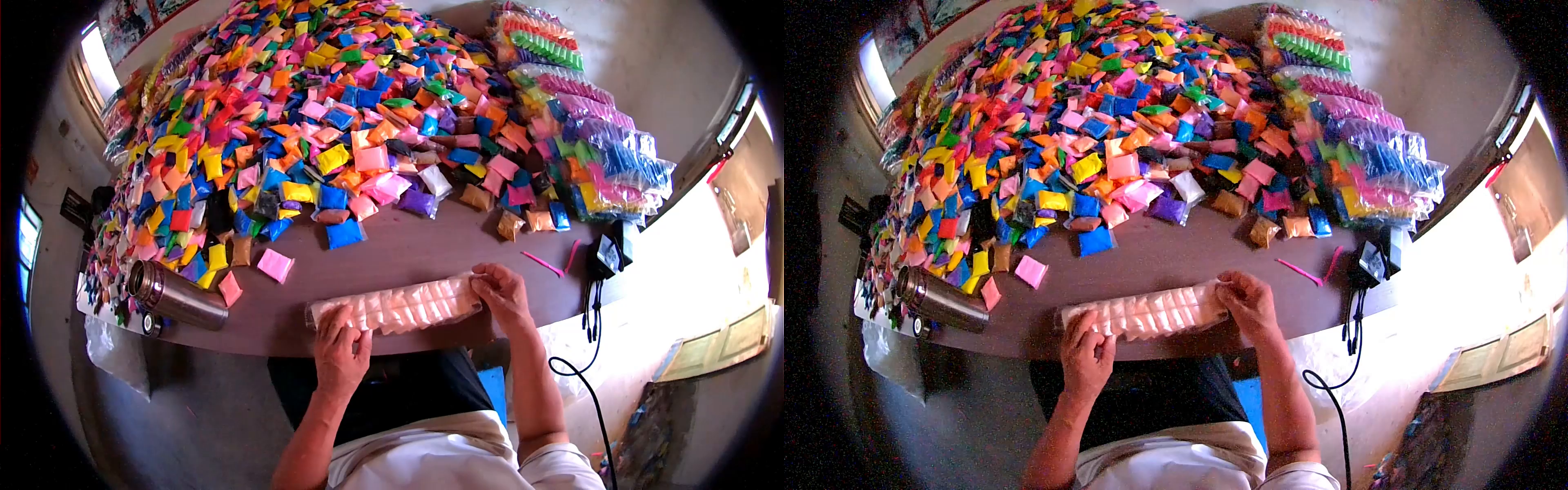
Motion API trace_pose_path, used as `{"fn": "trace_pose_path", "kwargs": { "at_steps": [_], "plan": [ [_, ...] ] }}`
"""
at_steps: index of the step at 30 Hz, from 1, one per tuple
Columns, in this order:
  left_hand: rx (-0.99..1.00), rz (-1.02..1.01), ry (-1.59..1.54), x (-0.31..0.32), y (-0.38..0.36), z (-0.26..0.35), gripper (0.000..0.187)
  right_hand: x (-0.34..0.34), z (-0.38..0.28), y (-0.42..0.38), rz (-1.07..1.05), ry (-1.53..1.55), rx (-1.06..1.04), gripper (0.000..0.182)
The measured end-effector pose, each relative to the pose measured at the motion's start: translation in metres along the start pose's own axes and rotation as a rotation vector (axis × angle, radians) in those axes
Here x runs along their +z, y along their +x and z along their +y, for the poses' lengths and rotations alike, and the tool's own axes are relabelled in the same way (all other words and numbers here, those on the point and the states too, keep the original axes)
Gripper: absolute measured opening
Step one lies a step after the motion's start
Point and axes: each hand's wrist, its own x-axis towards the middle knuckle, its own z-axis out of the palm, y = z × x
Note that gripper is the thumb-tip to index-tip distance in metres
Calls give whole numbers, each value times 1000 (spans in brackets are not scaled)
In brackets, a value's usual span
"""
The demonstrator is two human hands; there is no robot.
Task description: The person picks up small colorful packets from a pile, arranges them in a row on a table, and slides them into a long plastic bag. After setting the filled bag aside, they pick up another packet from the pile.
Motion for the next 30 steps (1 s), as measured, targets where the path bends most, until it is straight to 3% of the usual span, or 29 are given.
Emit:
{"fn": "trace_pose_path", "kwargs": {
  "at_steps": [5,7,11,14,16,20,23,25,30],
  "plan": [
    [8,17,-27,0,1,1,17,9,3,-3,93,-318,53,17],
    [26,42,-35,1,1,0,17,12,8,-3,197,-591,-219,21],
    [31,69,-2,3,0,0,17,8,2,0,188,-756,-251,25],
    [16,57,-1,3,-2,-1,17,2,5,3,224,-542,-193,27],
    [25,57,4,4,-2,0,17,5,-11,-3,280,-823,-351,28],
    [13,63,-6,5,-1,1,26,23,-47,-16,265,-978,-520,29],
    [16,73,31,5,0,3,23,49,-63,-24,-1,-974,-662,30],
    [-5,64,9,3,1,5,18,71,-73,-27,-143,-939,-648,39],
    [12,56,2,1,2,3,19,89,-51,-25,-208,-1052,-620,44]
  ]
}}
